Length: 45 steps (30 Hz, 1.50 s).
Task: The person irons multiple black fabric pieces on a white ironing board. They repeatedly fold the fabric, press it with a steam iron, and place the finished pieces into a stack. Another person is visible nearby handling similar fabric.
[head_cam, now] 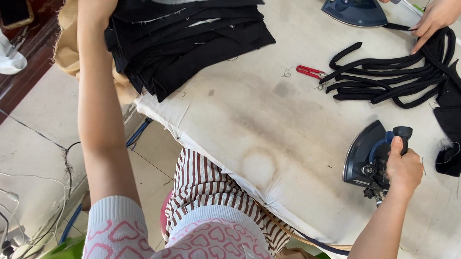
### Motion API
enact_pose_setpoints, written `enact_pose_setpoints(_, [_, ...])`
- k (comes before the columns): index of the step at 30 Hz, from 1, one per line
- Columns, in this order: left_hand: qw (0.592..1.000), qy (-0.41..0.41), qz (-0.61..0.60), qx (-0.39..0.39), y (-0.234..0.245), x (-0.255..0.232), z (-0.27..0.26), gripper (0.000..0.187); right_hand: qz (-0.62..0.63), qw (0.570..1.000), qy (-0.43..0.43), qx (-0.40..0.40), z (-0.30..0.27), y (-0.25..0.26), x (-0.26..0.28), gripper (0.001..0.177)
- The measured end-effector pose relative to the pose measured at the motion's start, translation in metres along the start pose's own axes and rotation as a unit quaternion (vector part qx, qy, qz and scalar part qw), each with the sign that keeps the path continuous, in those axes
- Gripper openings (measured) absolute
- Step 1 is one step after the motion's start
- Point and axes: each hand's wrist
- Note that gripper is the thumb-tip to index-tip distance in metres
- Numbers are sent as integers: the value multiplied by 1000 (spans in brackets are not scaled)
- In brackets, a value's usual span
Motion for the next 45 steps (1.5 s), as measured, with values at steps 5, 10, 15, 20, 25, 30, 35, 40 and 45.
enact_pose_setpoints(5, [948,-136,276,-85,3,-7,-49,32,-37,999,5,3,-5,4,9,74])
enact_pose_setpoints(10, [918,-186,337,-97,-69,-78,-110,45,-58,998,-6,-5,-12,6,17,75])
enact_pose_setpoints(15, [927,-293,189,138,-219,-73,-210,45,-33,998,56,-18,-17,7,11,68])
enact_pose_setpoints(20, [881,-252,205,345,-257,-88,-251,63,18,999,28,43,-48,44,30,74])
enact_pose_setpoints(25, [875,-236,225,357,-259,-84,-251,66,144,980,69,119,-27,80,22,74])
enact_pose_setpoints(30, [893,-339,207,210,-257,-89,-251,62,84,984,-127,-94,49,48,-56,41])
enact_pose_setpoints(35, [896,-309,212,239,-256,-95,-248,63,127,980,-144,-49,79,28,-91,50])
enact_pose_setpoints(40, [895,-311,213,239,-254,-96,-248,64,87,919,75,-376,118,51,-114,33])
enact_pose_setpoints(45, [902,-320,194,216,-253,-97,-248,61,104,864,194,-453,77,169,-80,33])
Point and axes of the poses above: each hand's wrist, its own z-axis towards the middle knuckle, its own y-axis out of the back of the hand, x = y × z, and after that the axes turned 2 degrees about z, right-handed
